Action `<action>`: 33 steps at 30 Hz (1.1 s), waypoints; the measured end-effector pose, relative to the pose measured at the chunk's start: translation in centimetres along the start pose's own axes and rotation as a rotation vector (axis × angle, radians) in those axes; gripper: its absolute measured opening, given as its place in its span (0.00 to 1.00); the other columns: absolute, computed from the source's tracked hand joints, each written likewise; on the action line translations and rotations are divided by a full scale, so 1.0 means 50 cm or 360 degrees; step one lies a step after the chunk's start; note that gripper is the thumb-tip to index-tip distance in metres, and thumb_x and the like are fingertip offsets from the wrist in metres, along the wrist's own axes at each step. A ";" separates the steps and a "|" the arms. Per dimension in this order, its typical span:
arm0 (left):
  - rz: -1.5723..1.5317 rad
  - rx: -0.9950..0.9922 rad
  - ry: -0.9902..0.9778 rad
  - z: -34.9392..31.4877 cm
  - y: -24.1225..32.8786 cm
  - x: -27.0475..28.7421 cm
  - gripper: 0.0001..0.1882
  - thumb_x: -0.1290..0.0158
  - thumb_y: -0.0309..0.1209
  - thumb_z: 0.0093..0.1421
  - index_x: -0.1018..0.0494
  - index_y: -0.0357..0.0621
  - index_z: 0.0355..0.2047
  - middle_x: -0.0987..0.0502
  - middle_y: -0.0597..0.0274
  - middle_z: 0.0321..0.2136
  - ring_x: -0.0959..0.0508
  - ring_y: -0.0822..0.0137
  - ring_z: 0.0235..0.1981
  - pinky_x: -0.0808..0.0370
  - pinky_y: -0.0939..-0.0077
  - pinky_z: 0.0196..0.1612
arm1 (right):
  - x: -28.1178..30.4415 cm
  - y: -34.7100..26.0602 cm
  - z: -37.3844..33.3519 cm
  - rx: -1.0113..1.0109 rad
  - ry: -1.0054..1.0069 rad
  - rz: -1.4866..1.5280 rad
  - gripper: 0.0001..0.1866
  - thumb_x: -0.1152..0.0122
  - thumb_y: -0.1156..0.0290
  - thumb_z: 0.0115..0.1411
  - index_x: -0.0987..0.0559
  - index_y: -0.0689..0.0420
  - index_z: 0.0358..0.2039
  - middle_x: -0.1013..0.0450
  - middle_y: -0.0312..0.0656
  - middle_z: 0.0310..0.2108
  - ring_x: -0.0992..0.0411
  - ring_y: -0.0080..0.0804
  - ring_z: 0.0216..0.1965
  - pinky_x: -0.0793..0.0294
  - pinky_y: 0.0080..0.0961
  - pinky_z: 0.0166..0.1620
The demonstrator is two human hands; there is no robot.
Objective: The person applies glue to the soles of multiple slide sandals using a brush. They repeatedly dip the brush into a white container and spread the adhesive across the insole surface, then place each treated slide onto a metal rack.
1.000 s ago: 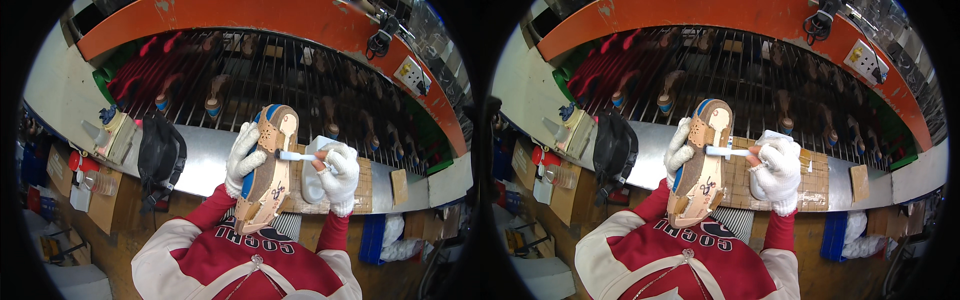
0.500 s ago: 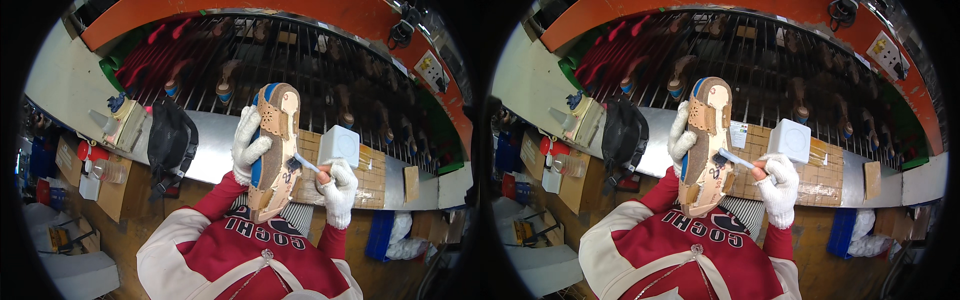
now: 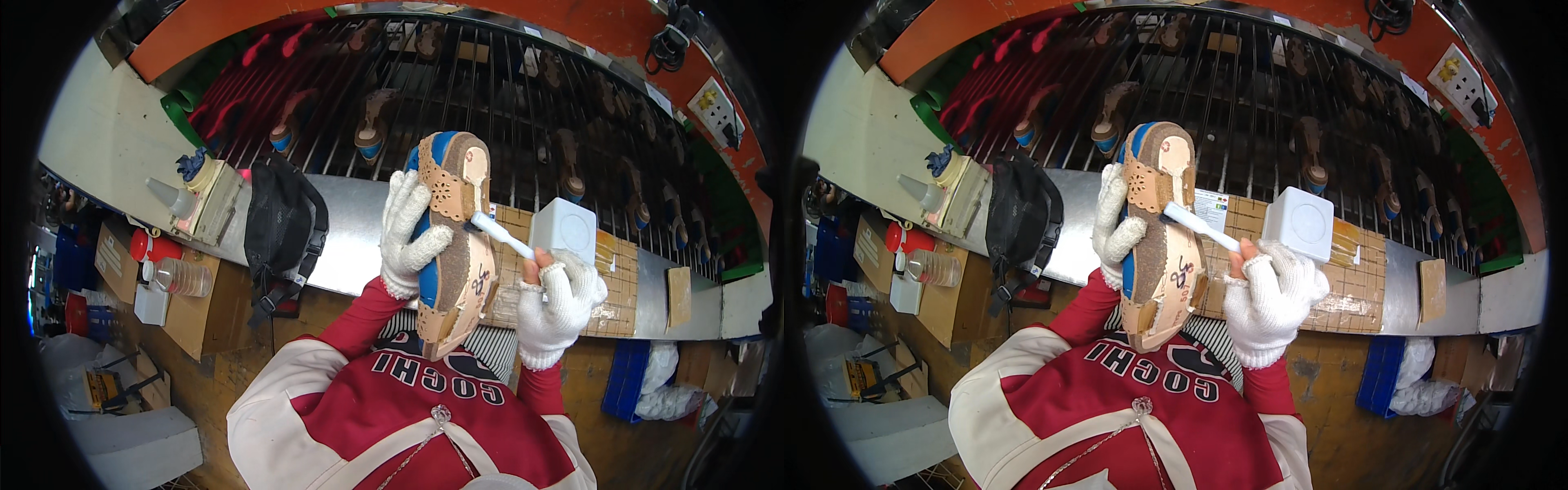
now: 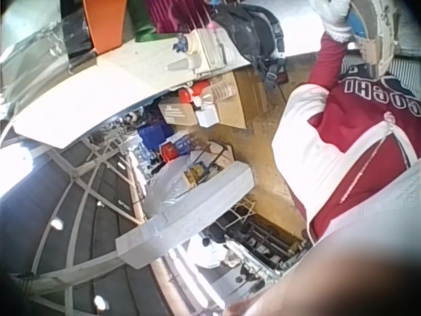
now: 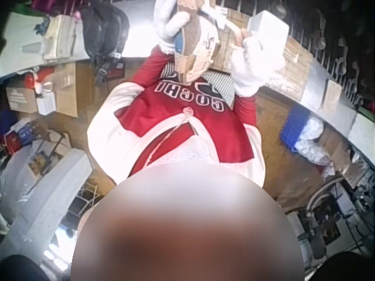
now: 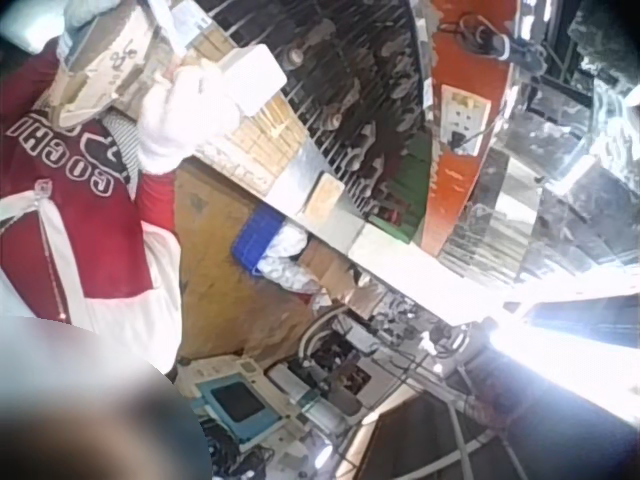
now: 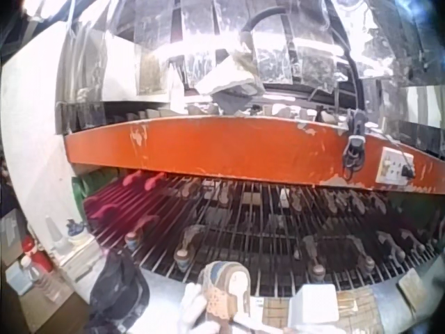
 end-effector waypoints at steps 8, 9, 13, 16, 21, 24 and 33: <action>-0.0179 0.0015 0.0044 0.002 -0.014 -0.006 0.24 0.35 0.34 0.56 0.27 0.65 0.53 0.33 0.47 0.65 0.34 0.39 0.67 0.44 0.33 0.70 | -0.027 0.031 -0.011 -0.0377 -0.0203 0.0504 0.11 0.25 0.73 0.49 0.14 0.58 0.34 0.22 0.40 0.35 0.27 0.37 0.41 0.33 0.33 0.47; -0.0230 0.0024 0.0060 0.003 -0.015 -0.007 0.24 0.35 0.34 0.57 0.28 0.65 0.53 0.33 0.47 0.65 0.35 0.39 0.67 0.44 0.33 0.70 | -0.029 0.035 -0.015 -0.0401 -0.0239 0.0563 0.10 0.25 0.72 0.50 0.14 0.58 0.34 0.22 0.41 0.35 0.27 0.38 0.41 0.32 0.33 0.47; -0.0149 0.0013 0.0122 0.006 -0.018 -0.011 0.23 0.35 0.34 0.57 0.28 0.64 0.52 0.32 0.46 0.64 0.34 0.40 0.67 0.44 0.34 0.70 | -0.032 0.042 -0.034 -0.0501 -0.0308 0.0742 0.10 0.25 0.72 0.51 0.15 0.59 0.34 0.23 0.42 0.35 0.27 0.38 0.41 0.31 0.32 0.45; -0.0089 -0.0019 0.0157 0.013 -0.022 -0.015 0.23 0.35 0.34 0.57 0.27 0.63 0.52 0.32 0.46 0.64 0.33 0.40 0.67 0.44 0.35 0.70 | -0.030 0.041 -0.048 -0.0527 -0.0299 0.0788 0.10 0.25 0.71 0.51 0.15 0.59 0.34 0.23 0.42 0.35 0.27 0.38 0.41 0.30 0.33 0.45; -0.0022 -0.0026 0.0177 0.030 -0.020 -0.017 0.22 0.36 0.32 0.57 0.27 0.62 0.51 0.30 0.43 0.63 0.32 0.39 0.66 0.42 0.36 0.69 | -0.024 0.036 -0.060 -0.0497 -0.0230 0.0742 0.10 0.24 0.72 0.50 0.14 0.58 0.33 0.22 0.42 0.35 0.27 0.39 0.41 0.30 0.33 0.46; -0.0005 -0.0042 0.0210 0.043 -0.017 -0.024 0.22 0.36 0.30 0.57 0.26 0.60 0.51 0.30 0.43 0.62 0.31 0.39 0.65 0.42 0.36 0.69 | -0.018 0.033 -0.063 -0.0407 -0.0160 0.0722 0.10 0.24 0.74 0.49 0.14 0.57 0.34 0.22 0.42 0.36 0.27 0.40 0.41 0.30 0.34 0.46; 0.0063 -0.0044 0.0229 0.062 -0.020 -0.041 0.22 0.35 0.29 0.54 0.25 0.60 0.50 0.30 0.45 0.63 0.30 0.42 0.65 0.41 0.38 0.69 | 0.015 0.026 -0.057 -0.0096 0.0037 0.0489 0.15 0.22 0.77 0.45 0.14 0.54 0.35 0.21 0.40 0.34 0.26 0.40 0.39 0.31 0.36 0.48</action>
Point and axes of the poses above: each hand's wrist, its own z-axis towards the middle knuckle, its own x-axis out of the back of the hand, y = z × x, the point moved 2 cm from there along z, towards the middle knuckle
